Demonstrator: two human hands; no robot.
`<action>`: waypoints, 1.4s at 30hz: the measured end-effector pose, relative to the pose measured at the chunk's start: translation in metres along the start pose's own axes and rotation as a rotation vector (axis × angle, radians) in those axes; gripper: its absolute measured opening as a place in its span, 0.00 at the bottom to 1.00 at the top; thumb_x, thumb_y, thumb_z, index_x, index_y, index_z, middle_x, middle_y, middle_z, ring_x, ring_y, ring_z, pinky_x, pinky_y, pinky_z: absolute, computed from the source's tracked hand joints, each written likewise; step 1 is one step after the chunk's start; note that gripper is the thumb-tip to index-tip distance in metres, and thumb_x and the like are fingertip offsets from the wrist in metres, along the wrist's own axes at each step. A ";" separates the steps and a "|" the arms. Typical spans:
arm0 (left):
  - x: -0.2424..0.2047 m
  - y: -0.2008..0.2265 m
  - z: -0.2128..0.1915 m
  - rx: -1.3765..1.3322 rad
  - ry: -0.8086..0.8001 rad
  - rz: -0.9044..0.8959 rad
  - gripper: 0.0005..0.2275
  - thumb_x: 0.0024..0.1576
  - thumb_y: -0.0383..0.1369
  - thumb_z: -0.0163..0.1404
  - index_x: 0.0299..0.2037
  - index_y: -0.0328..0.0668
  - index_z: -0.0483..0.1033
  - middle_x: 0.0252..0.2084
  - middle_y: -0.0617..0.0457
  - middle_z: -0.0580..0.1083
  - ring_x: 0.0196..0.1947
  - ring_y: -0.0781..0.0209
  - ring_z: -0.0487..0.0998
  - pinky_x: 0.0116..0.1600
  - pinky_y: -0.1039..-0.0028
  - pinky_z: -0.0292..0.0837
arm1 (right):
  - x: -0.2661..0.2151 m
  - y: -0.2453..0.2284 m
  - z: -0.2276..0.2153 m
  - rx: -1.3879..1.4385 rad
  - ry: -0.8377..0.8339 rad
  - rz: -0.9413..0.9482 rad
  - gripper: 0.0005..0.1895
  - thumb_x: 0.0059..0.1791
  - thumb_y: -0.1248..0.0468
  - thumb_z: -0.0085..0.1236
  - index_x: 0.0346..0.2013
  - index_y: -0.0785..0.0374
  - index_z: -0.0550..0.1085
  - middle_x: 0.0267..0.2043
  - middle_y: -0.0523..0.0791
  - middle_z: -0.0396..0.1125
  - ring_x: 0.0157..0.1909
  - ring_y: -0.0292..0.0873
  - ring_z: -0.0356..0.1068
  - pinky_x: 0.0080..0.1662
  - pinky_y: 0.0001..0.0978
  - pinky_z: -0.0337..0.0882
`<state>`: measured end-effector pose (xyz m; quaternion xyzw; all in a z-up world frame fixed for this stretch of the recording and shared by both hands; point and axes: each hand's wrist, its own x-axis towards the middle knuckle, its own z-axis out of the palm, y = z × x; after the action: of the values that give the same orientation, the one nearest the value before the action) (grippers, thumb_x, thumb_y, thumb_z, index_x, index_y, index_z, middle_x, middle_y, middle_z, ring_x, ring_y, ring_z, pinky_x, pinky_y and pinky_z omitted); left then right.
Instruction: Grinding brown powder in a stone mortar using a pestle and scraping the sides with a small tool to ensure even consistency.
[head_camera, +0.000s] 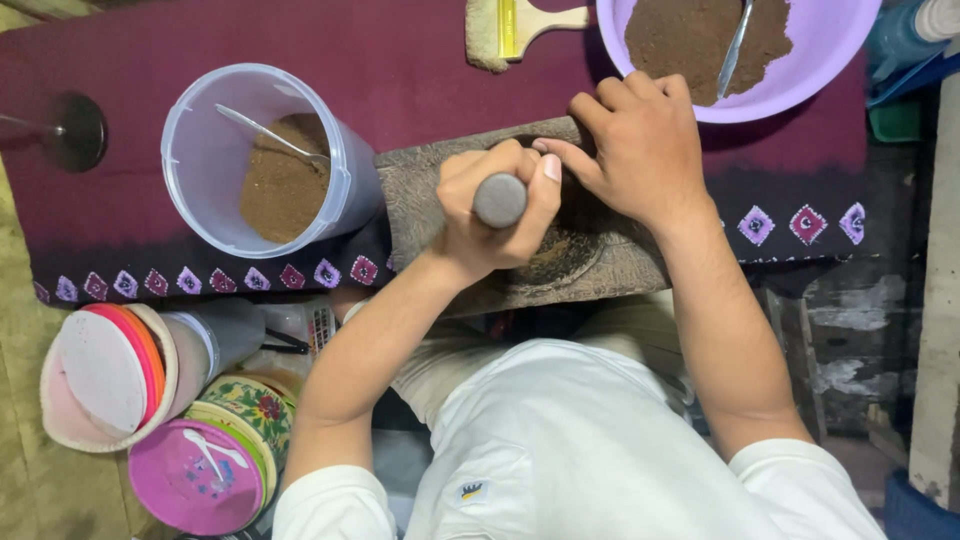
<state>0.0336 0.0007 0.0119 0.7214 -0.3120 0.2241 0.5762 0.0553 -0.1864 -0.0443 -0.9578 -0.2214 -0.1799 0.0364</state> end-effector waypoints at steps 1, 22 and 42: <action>0.005 0.005 -0.004 -0.002 -0.005 0.001 0.13 0.60 0.23 0.47 0.21 0.38 0.64 0.19 0.55 0.64 0.16 0.62 0.64 0.24 0.72 0.62 | 0.001 0.000 0.000 0.000 0.001 0.005 0.27 0.61 0.35 0.53 0.35 0.53 0.73 0.32 0.38 0.65 0.37 0.43 0.65 0.40 0.38 0.58; 0.012 0.015 0.000 0.094 -0.014 0.047 0.13 0.59 0.24 0.47 0.22 0.39 0.62 0.18 0.55 0.60 0.15 0.61 0.59 0.23 0.70 0.57 | -0.001 -0.001 0.000 0.035 0.043 0.014 0.28 0.62 0.35 0.53 0.33 0.52 0.73 0.31 0.39 0.64 0.38 0.45 0.65 0.41 0.40 0.57; 0.004 -0.008 0.015 -0.203 -0.082 -0.074 0.13 0.61 0.25 0.46 0.22 0.39 0.62 0.18 0.52 0.66 0.21 0.58 0.77 0.23 0.76 0.65 | -0.001 0.002 0.007 0.010 0.004 -0.017 0.26 0.61 0.35 0.48 0.42 0.54 0.75 0.36 0.41 0.67 0.39 0.47 0.65 0.42 0.41 0.58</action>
<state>0.0414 -0.0133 0.0056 0.6790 -0.3293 0.1403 0.6409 0.0572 -0.1880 -0.0509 -0.9553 -0.2302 -0.1808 0.0400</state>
